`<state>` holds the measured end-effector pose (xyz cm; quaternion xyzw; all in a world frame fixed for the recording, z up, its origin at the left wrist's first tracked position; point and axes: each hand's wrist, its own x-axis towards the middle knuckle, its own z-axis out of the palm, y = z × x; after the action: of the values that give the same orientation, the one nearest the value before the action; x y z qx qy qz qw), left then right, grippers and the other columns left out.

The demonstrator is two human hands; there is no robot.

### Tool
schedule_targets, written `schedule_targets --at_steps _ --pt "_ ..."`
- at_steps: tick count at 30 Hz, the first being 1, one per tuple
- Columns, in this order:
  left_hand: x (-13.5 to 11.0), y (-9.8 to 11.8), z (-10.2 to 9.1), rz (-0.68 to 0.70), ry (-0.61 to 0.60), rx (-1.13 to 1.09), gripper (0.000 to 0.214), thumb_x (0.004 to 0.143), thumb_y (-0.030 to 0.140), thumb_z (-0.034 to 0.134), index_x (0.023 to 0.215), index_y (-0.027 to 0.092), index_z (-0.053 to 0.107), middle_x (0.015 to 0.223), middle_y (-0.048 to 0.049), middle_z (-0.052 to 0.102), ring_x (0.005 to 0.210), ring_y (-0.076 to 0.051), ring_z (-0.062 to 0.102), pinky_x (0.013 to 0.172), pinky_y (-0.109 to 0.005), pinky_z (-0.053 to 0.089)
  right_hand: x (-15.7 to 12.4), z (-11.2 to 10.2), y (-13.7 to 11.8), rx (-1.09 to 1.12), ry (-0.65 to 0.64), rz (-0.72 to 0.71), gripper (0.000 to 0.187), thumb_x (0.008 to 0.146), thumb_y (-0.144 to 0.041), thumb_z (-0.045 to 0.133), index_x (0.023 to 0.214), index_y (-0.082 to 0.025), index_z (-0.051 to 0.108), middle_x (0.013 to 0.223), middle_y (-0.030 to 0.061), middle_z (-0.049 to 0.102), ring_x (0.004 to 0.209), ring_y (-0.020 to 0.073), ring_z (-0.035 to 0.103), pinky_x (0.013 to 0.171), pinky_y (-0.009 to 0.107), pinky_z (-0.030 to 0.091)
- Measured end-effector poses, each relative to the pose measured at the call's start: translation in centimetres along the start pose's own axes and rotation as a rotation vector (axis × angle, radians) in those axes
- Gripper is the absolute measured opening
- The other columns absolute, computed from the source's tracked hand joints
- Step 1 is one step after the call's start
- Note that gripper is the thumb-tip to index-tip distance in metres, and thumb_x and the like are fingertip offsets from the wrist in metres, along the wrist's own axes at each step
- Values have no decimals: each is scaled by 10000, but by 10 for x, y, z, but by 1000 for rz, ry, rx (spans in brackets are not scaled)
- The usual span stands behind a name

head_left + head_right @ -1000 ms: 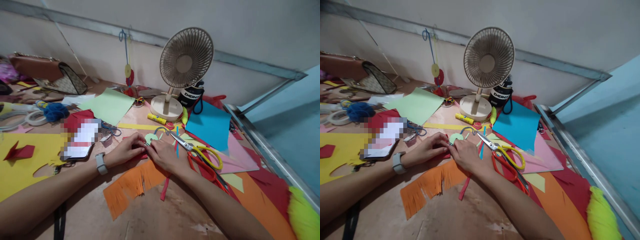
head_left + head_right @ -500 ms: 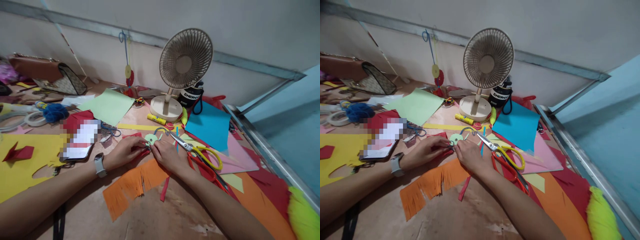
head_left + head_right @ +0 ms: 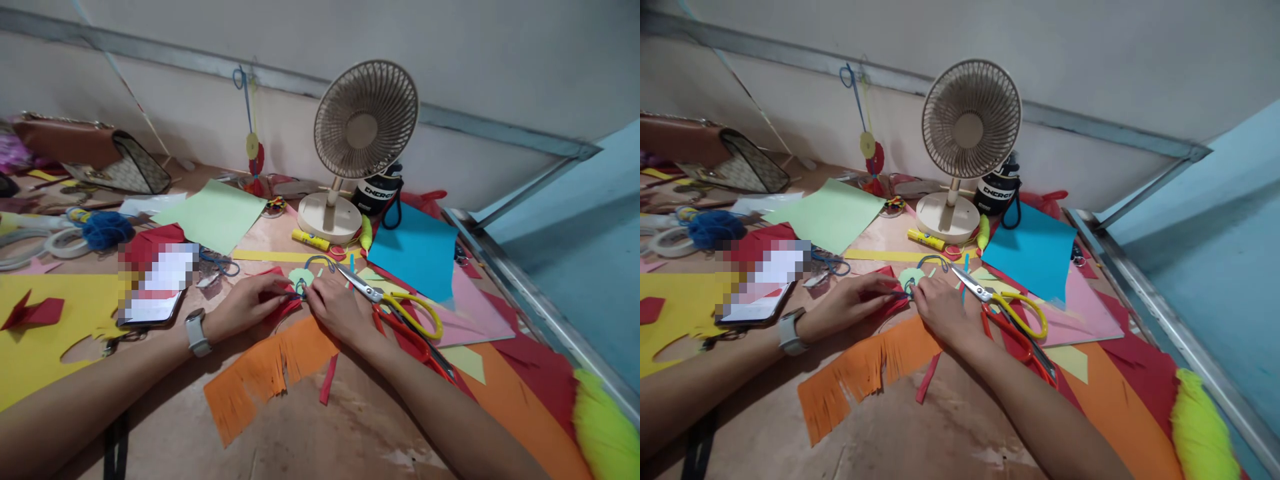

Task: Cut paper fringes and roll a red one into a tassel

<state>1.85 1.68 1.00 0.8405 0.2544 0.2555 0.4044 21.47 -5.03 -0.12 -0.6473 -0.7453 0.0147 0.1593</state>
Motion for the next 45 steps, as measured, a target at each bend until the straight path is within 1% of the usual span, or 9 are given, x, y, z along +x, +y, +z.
schedule_targets --at_steps 3,6,12,15,18,22,28,35,45 --pt "-1 1 0 -32 -36 -28 208 844 118 554 1012 175 664 947 -35 703 847 -145 643 748 -258 503 -1 -3 -3 206 72 -120 214 945 -271 480 754 -196 540 795 39 590 796 182 530 720 290 404" --pt "-2 1 1 -57 -32 -37 188 845 132 557 996 171 661 924 -31 700 830 -143 637 739 -257 495 -3 -6 -5 386 81 -196 145 929 -241 506 803 -189 553 944 65 575 886 179 551 762 286 449" --pt "-3 -1 3 -36 -16 0 149 848 171 573 977 180 646 900 -18 692 796 -136 632 714 -251 490 -3 -9 -8 564 19 -204 134 909 -192 528 775 -194 525 1097 92 557 1008 191 564 858 332 461" --pt "-3 -4 4 35 7 109 151 850 154 562 979 186 634 899 -19 691 808 -143 633 713 -257 487 -1 -7 -9 663 -20 -208 146 915 -189 517 769 -203 516 1087 86 571 1024 188 559 852 332 463" --pt "-4 -8 5 121 33 303 125 854 167 556 947 187 637 852 -26 693 788 -165 633 687 -271 479 0 -5 -10 708 -57 -200 162 925 -209 503 763 -206 514 973 65 600 931 178 568 808 318 462" --pt "-6 -11 7 217 64 424 122 882 214 530 939 192 635 868 -33 700 801 -175 637 700 -284 483 1 -4 -9 706 -49 -158 173 936 -236 483 770 -202 518 854 43 581 828 169 546 748 295 444" --pt "-7 -15 7 244 107 390 132 880 185 515 944 186 631 853 -32 698 789 -160 638 696 -269 495 0 -5 -9 666 -81 -137 215 943 -253 479 737 -195 504 765 14 554 763 153 526 695 264 425" --pt "-6 -16 6 264 45 362 208 897 125 458 957 178 649 954 -54 682 863 -156 636 753 -265 508 -4 -5 -8 500 -46 -210 174 951 -254 465 799 -200 529 797 28 566 771 160 526 696 268 426" --pt "-6 -12 9 336 13 564 215 895 194 489 928 176 701 930 -75 678 794 -173 624 680 -280 507 -5 -2 -9 301 -33 -355 221 967 -275 405 810 -185 533 801 53 587 726 171 540 640 269 427"
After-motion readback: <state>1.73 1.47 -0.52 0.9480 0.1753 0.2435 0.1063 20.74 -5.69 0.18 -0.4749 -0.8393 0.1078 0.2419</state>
